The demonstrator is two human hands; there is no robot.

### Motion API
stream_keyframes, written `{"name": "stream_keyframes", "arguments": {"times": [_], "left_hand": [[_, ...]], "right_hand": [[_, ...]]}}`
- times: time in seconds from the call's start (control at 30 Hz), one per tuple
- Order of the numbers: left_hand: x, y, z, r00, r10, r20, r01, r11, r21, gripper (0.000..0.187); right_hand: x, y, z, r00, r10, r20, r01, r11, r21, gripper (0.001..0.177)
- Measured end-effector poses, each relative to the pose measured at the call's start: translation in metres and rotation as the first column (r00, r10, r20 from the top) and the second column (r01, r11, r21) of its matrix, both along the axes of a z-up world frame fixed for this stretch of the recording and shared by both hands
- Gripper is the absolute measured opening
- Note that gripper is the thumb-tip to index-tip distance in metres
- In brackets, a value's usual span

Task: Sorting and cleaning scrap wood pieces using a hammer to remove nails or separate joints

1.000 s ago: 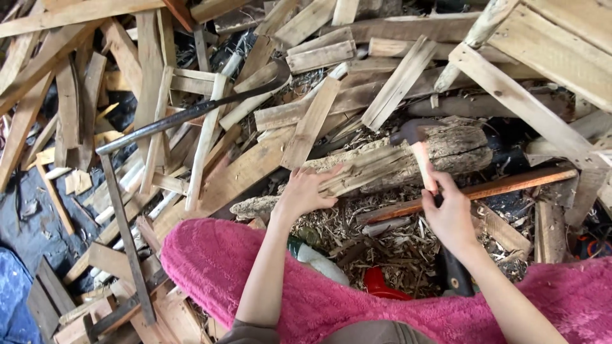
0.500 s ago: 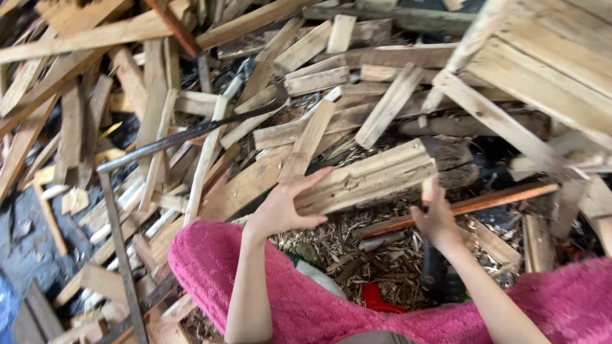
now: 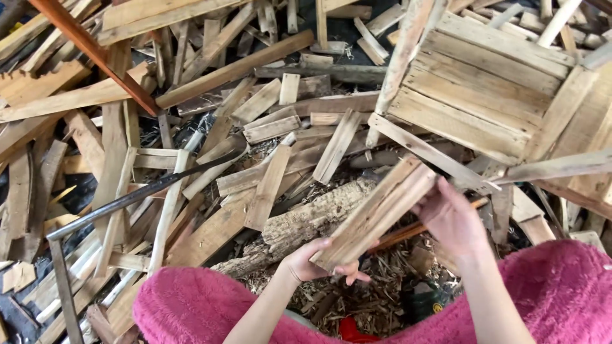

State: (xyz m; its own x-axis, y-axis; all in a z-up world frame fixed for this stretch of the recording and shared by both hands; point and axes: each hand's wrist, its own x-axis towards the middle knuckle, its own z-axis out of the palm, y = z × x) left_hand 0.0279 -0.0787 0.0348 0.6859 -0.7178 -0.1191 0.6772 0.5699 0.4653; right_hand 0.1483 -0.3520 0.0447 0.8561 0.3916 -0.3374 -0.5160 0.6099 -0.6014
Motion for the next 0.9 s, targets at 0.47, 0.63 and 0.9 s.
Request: {"name": "stream_keyframes", "arguments": {"times": [0.47, 0.63, 0.9], "left_hand": [[-0.014, 0.004, -0.049, 0.965, -0.188, 0.185, 0.144, 0.963, 0.229, 0.108], [-0.021, 0.007, -0.062, 0.908, -0.294, 0.299, 0.195, 0.927, 0.320, 0.082], [-0.007, -0.003, -0.034, 0.876, -0.355, 0.326, 0.305, 0.932, 0.198, 0.082]], "right_hand": [[-0.005, -0.030, -0.028, 0.975, -0.051, 0.215, 0.002, 0.976, 0.220, 0.026], [-0.007, -0.028, -0.025, 0.954, -0.027, 0.298, -0.042, 0.974, 0.221, 0.022], [-0.001, -0.025, -0.030, 0.956, 0.037, 0.291, -0.105, 0.970, 0.220, 0.021]]}}
